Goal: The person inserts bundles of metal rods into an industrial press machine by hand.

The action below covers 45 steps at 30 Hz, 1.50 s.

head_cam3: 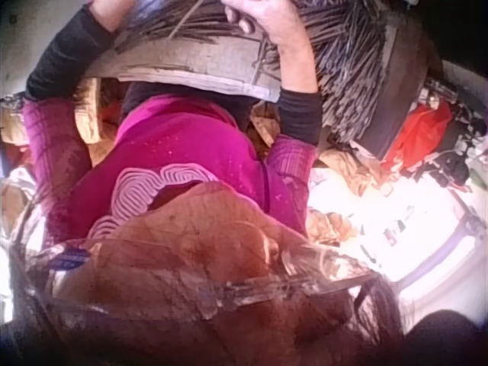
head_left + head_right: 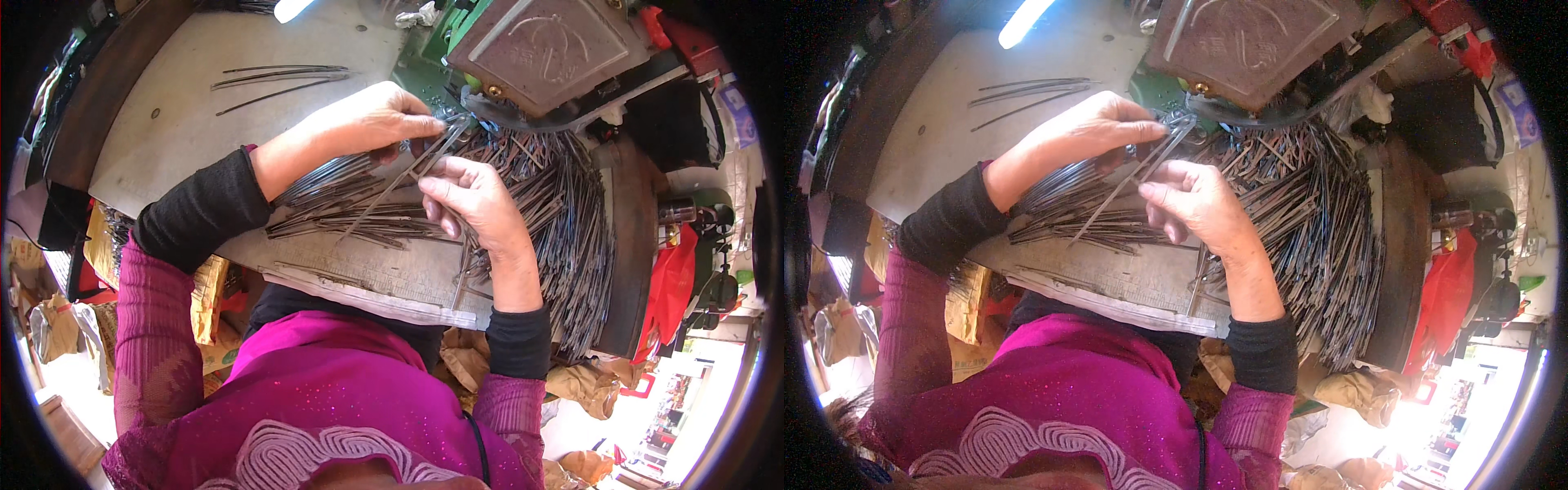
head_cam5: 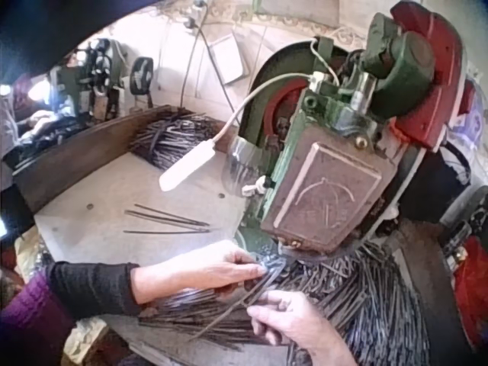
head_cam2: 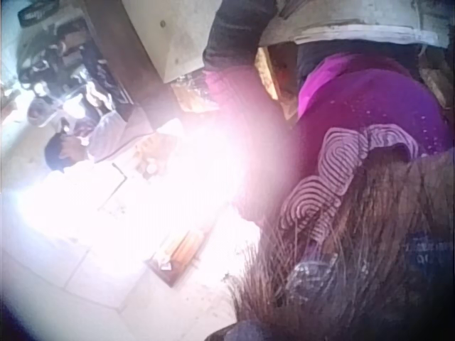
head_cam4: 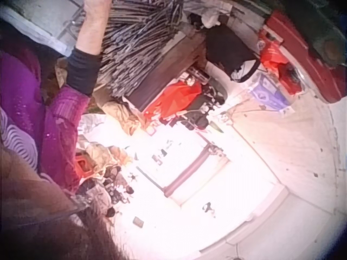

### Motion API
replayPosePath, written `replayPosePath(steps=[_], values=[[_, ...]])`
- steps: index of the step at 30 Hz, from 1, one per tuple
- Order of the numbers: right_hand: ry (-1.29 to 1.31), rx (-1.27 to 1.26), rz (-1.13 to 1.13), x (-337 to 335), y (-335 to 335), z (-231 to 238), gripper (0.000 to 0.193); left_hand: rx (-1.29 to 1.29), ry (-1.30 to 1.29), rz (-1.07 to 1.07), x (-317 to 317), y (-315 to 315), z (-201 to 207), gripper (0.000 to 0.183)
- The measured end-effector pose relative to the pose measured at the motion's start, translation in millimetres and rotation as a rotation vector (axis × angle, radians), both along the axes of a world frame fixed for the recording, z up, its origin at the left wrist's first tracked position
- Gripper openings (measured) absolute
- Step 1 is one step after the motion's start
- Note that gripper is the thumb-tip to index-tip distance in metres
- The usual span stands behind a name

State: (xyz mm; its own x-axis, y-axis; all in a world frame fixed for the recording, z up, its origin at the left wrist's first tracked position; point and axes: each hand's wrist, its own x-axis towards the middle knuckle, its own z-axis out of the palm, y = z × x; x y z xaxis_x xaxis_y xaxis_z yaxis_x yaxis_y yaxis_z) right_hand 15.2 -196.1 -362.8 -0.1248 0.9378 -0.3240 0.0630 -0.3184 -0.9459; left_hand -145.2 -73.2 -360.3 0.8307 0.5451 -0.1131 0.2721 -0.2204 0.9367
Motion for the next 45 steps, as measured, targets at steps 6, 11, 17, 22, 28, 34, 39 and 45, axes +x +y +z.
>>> replayPosePath(steps=[6,11,17,22,28,34,39,45], values=[[-0.086,0.052,-0.127,9,5,-14,0.022,0.169,0.125,-0.118,1,-4,-5,0.036],[-0.022,0.102,-0.184,15,6,-14,0.024,0.024,0.009,-0.103,-2,5,-11,0.032],[0.143,0.096,-0.299,27,8,-8,0.023,-0.231,-0.089,-0.1,-7,12,-7,0.027],[0.32,0.13,-0.324,30,10,-14,0.02,-0.08,-0.088,-0.093,-6,8,0,0.03],[0.345,0.15,-0.37,33,11,-17,0.018,0.122,0.015,-0.065,-3,4,6,0.036],[0.319,0.208,-0.442,40,12,-21,0.019,0.093,-0.005,-0.055,0,9,8,0.043],[0.374,0.282,-0.569,42,14,-21,0.024,0.032,-0.142,0.016,-2,31,-7,0.037],[0.383,0.306,-0.579,42,15,-23,0.024,-0.035,-0.145,0.102,7,24,-9,0.031]])
